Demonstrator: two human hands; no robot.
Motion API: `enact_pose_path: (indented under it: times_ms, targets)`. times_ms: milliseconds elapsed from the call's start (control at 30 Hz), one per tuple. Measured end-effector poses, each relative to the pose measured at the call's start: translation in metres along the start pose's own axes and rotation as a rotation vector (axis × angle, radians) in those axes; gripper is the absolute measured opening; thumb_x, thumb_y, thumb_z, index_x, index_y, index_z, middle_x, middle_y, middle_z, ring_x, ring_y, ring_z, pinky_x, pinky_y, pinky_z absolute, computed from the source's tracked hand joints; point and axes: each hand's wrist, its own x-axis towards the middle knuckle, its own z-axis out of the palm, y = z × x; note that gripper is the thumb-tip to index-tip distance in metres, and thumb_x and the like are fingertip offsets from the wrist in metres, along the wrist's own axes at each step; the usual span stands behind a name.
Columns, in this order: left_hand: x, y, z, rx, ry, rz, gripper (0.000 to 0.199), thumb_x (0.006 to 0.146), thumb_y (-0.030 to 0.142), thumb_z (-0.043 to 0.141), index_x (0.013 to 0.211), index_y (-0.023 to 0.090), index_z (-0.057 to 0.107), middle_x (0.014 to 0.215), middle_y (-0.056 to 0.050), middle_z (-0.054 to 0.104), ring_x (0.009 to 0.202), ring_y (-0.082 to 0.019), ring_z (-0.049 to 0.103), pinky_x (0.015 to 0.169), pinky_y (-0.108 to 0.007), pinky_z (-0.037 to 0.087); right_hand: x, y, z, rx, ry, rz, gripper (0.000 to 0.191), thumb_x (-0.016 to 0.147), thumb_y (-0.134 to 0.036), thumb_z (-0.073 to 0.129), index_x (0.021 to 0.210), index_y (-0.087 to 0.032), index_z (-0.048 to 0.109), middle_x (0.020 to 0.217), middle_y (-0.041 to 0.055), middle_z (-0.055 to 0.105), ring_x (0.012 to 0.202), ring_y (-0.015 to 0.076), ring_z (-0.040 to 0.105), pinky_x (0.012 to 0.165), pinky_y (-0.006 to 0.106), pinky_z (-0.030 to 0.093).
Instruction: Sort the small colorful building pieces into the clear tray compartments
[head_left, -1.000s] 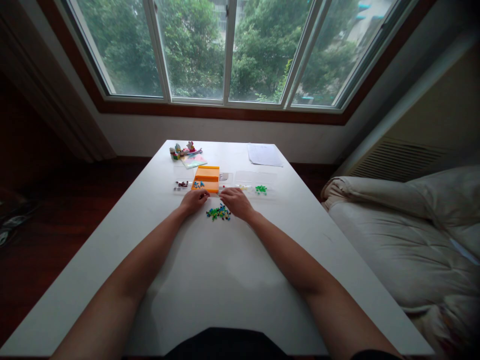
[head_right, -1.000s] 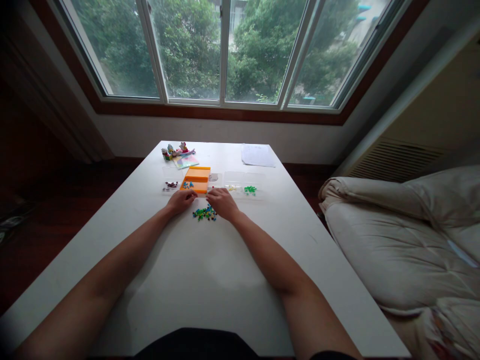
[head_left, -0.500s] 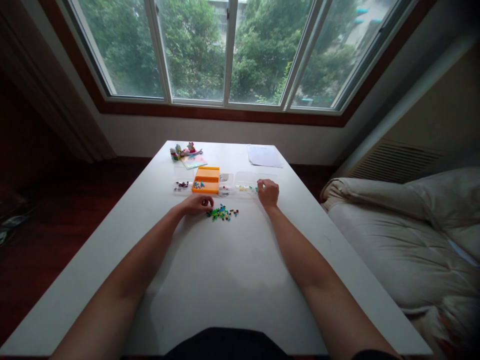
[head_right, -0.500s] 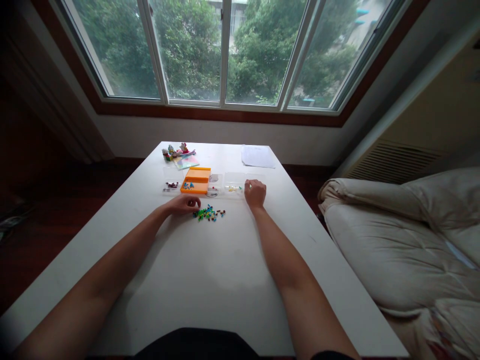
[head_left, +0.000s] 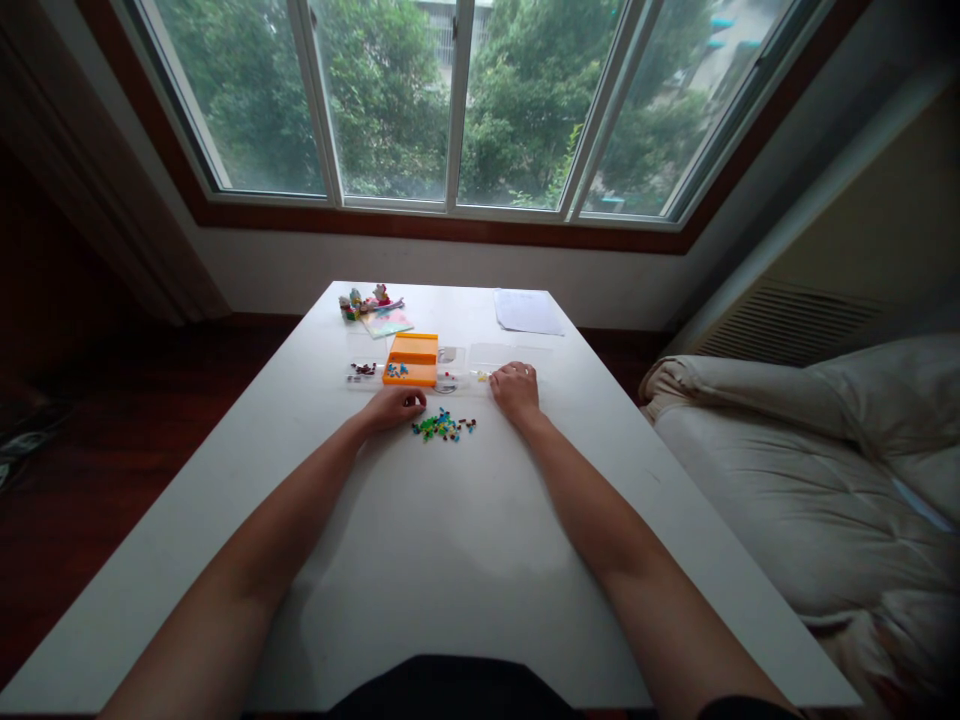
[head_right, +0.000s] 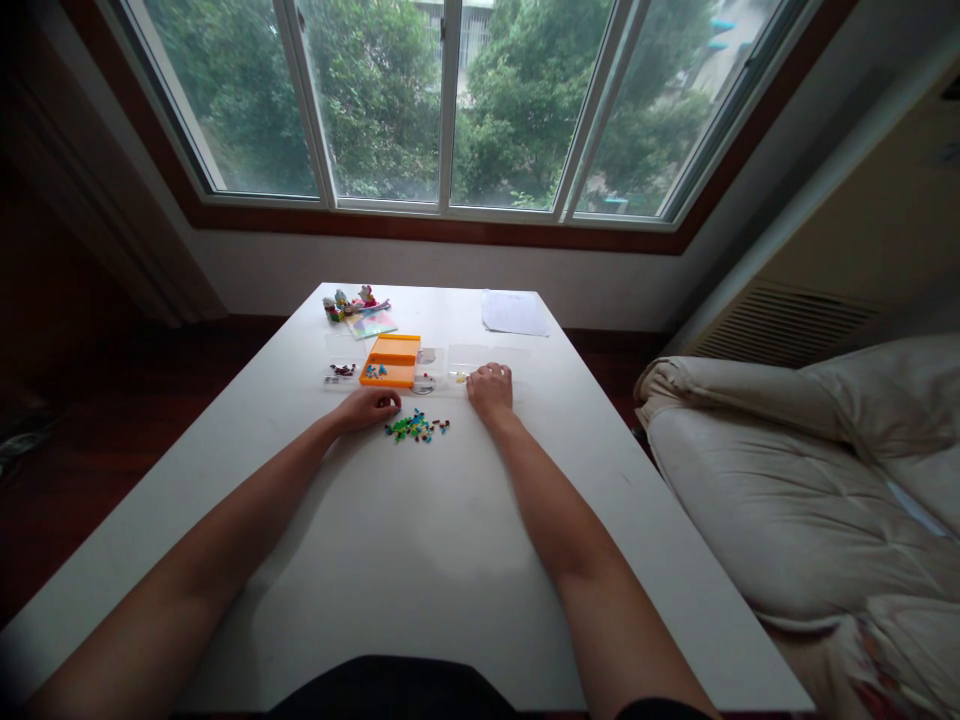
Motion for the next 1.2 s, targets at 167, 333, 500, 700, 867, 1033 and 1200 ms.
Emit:
enact_pose_path:
  times_ms: [167,333,500,700,867,1033,1200]
  targets:
    - [0.0,-0.001,0.002,0.017,0.021,-0.009,0.029,0.084,0.041,0.058,0.097,0.021,0.074,0.077,-0.002,0.066,0.068,-0.015,0.054,0.061,-0.025,0.036,-0.001,-0.002,0.002,-0.051,0.02,0.012,0.036,0.099,-0.031,0.042,0.095,-0.02,0.076,0.105,0.014,0.072,0.116,0.0293,0.049,0.112,0.054,0.019]
    - [0.0,-0.001,0.002,0.022,0.024,-0.025,0.029,0.084,0.042,0.059,0.097,0.02,0.074,0.076,-0.001,0.065,0.067,-0.015,0.054,0.06,-0.024,0.035,0.0,-0.001,0.005,-0.019,0.0,0.022,0.037,0.1,-0.03,0.04,0.096,-0.019,0.075,0.105,0.0131,0.072,0.115,0.0273,0.051,0.113,0.052,0.02]
    - [-0.001,0.001,0.002,0.019,0.026,-0.014,0.029,0.085,0.041,0.058,0.097,0.02,0.073,0.076,-0.002,0.065,0.067,-0.015,0.053,0.06,-0.024,0.035,0.001,0.0,0.008,0.007,-0.003,0.023,0.037,0.101,-0.03,0.04,0.1,-0.017,0.074,0.108,0.0126,0.071,0.115,0.0259,0.052,0.113,0.05,0.021]
    - [-0.001,0.001,0.002,0.017,0.031,-0.008,0.028,0.084,0.04,0.058,0.097,0.021,0.073,0.076,-0.001,0.065,0.068,-0.015,0.054,0.061,-0.025,0.036,0.001,0.004,0.011,0.0,-0.029,0.038,0.037,0.101,-0.031,0.04,0.097,-0.018,0.074,0.108,0.0123,0.072,0.117,0.0259,0.051,0.113,0.05,0.021]
    - [-0.001,0.001,0.002,0.022,0.03,-0.025,0.028,0.084,0.041,0.058,0.097,0.021,0.074,0.077,-0.001,0.066,0.068,-0.015,0.054,0.061,-0.025,0.036,0.002,0.006,0.013,0.034,-0.017,0.027,0.036,0.1,-0.03,0.04,0.096,-0.019,0.075,0.107,0.0115,0.072,0.115,0.0263,0.051,0.114,0.052,0.021]
    - [-0.001,0.001,0.002,0.021,0.028,-0.028,0.03,0.084,0.042,0.058,0.098,0.021,0.074,0.077,-0.002,0.066,0.068,-0.015,0.054,0.061,-0.024,0.036,0.003,0.007,0.015,0.044,-0.033,0.02,0.035,0.1,-0.028,0.04,0.095,-0.021,0.075,0.106,0.0105,0.071,0.115,0.0263,0.052,0.116,0.055,0.016]
    - [-0.001,-0.001,0.003,0.023,0.036,-0.018,0.028,0.085,0.041,0.058,0.097,0.021,0.073,0.076,-0.001,0.066,0.068,-0.015,0.055,0.06,-0.025,0.036,0.005,0.007,0.012,0.068,0.0,0.035,0.036,0.1,-0.027,0.038,0.098,-0.02,0.074,0.107,0.0109,0.07,0.113,0.026,0.053,0.118,0.056,0.012]
